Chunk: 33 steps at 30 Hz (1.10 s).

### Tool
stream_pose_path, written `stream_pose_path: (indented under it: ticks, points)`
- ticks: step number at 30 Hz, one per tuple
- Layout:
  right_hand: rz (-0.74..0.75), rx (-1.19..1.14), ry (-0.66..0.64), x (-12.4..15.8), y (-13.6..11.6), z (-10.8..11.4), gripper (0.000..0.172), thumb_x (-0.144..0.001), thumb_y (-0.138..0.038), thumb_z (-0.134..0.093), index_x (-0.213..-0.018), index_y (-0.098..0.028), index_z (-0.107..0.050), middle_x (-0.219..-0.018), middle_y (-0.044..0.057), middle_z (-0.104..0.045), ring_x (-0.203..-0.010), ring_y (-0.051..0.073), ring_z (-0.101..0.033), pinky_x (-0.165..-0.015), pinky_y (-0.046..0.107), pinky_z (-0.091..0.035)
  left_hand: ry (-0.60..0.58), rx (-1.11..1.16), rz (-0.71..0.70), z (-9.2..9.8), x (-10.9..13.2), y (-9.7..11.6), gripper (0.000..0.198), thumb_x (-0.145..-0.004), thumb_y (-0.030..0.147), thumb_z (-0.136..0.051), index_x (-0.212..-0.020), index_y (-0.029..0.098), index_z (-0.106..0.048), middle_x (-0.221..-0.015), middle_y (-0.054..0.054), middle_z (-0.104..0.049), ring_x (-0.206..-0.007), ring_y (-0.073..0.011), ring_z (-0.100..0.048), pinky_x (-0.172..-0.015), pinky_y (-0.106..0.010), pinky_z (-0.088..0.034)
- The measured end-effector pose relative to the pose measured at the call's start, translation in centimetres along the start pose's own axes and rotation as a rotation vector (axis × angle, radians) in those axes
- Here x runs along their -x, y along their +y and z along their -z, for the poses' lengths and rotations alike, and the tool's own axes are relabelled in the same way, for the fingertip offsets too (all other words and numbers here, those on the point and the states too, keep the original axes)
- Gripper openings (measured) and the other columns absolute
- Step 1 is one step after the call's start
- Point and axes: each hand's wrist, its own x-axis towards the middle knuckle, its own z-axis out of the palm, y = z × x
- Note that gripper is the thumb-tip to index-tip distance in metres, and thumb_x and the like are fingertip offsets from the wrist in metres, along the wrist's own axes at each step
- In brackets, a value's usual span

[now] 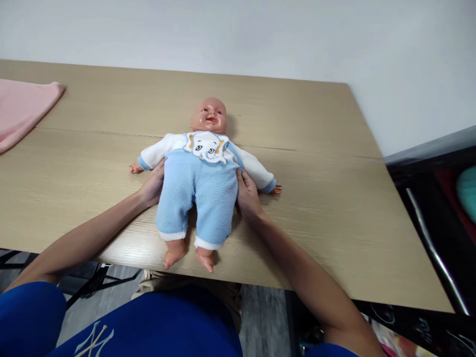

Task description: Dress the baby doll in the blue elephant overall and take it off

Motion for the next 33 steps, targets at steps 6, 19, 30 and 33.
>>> stream_pose_path:
  ticks: [6,19,30,33]
  points:
    - [-0.09,-0.025,-0.045,0.9,-1.2,-0.3,0.036,-0.093,-0.066,-0.093,-0.118,-0.041,-0.083,-0.147,-0.004,-0.088,-0.167,0.032,-0.062,-0.142,0.049,-0.051,-0.071,-0.023,0.011,0.4,0.2,0.1,0.03,-0.09,0.026,-0.095,-0.114,0.023,-0.079,-0.105,-0.001,-0.08,-0.106,-0.0225,-0.075,-0.102,-0.033,-0.061]
    - [-0.002,-0.031,-0.032,0.0,-1.0,0.3,0.041,-0.1,-0.068,-0.087,-0.132,-0.043,-0.084,-0.154,-0.006,-0.084,-0.161,0.026,-0.068,-0.137,0.046,-0.057,-0.065,-0.09,0.01,0.8,0.3,0.0,0.049,-0.083,0.027,-0.107,-0.111,0.026,-0.067,-0.092,0.003,-0.072,-0.092,-0.0192,-0.07,-0.087,-0.031,-0.055]
    - [0.072,-0.003,-0.072,0.0,-1.9,0.6,0.039,-0.094,-0.069,-0.089,-0.116,-0.038,-0.081,-0.134,0.0,-0.087,-0.147,0.031,-0.073,-0.122,0.046,-0.063,-0.126,-0.21,-0.041,1.8,-0.9,1.9,0.017,-0.077,0.017,-0.074,-0.092,0.024,-0.067,-0.089,-0.001,-0.056,-0.086,-0.0217,-0.051,-0.082,-0.032,-0.046]
    - [0.066,0.024,-0.071,0.1,-1.9,1.1,0.031,-0.094,-0.061,-0.088,-0.101,-0.034,-0.074,-0.103,0.0,-0.081,-0.114,0.029,-0.078,-0.106,0.043,-0.065,-0.15,-0.422,-0.195,2.6,-1.1,2.3,0.017,-0.084,0.024,-0.084,-0.096,0.024,-0.072,-0.095,-0.003,-0.06,-0.094,-0.0241,-0.052,-0.09,-0.033,-0.047]
